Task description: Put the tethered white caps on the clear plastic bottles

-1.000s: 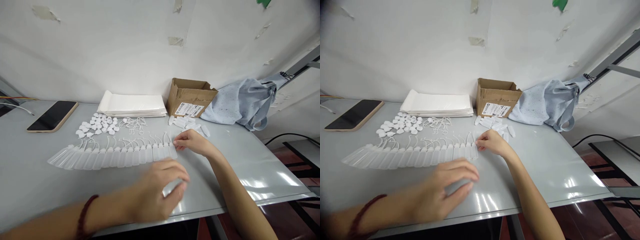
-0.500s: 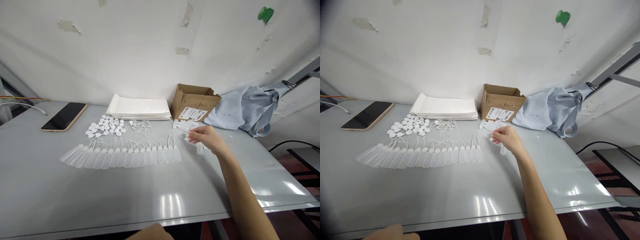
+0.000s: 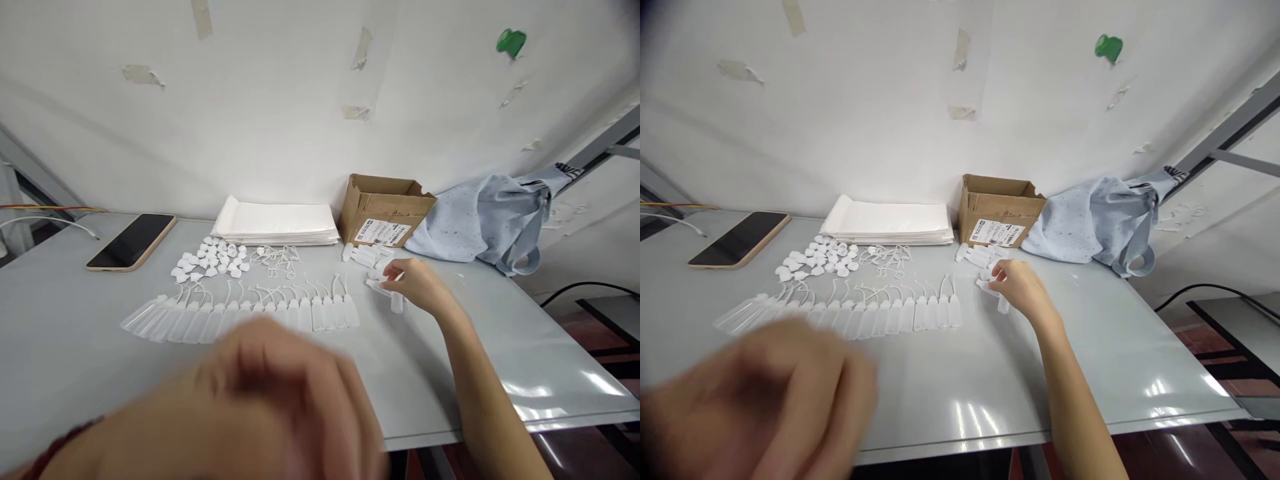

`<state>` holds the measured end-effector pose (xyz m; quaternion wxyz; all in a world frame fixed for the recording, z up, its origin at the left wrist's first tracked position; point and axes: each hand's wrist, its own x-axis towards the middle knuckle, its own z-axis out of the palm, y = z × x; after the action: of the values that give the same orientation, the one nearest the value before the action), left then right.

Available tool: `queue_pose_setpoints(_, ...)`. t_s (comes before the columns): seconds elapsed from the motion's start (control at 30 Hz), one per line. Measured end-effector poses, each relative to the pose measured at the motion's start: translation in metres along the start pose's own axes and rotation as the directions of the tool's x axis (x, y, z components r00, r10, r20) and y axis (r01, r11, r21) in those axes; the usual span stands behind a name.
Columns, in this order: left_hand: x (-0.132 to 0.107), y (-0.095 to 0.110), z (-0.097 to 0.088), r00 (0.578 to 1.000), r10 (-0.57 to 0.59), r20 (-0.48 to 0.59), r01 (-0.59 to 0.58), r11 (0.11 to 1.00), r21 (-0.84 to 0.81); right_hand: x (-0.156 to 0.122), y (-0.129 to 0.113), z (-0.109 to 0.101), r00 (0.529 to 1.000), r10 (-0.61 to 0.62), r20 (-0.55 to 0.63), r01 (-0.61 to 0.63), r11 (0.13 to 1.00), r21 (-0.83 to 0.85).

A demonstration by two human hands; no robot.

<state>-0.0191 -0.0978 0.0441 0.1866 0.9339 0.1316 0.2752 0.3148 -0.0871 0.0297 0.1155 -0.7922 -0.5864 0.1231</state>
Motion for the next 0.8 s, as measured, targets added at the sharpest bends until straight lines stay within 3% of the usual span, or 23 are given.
queue_pose_setpoints(0.07,0.025,-0.034,-0.012,0.995,-0.095,0.012,0.094,0.993,0.070,0.000,-0.003,0.003,0.999,-0.016,0.036,0.018,0.999,-0.040)
queue_pose_setpoints(0.17,0.051,-0.085,-0.008,0.981,-0.196,-0.003,0.193,0.964,0.181,-0.001,-0.010,0.008,0.999,-0.007,0.041,0.010,0.997,-0.074)
queue_pose_setpoints(0.3,0.054,-0.124,0.010,0.970,-0.239,0.037,0.221,0.938,0.267,-0.003,-0.018,0.011,0.999,0.010,0.048,-0.004,0.994,-0.106)
queue_pose_setpoints(0.53,0.052,-0.126,0.025,0.971,-0.212,0.114,0.156,0.914,0.375,-0.007,-0.023,0.009,0.998,-0.017,0.061,0.022,0.996,-0.084)
queue_pose_setpoints(0.8,0.055,-0.117,0.025,0.985,-0.114,0.132,0.045,0.895,0.443,-0.007,-0.028,0.014,0.987,-0.061,-0.151,0.075,0.993,0.090)
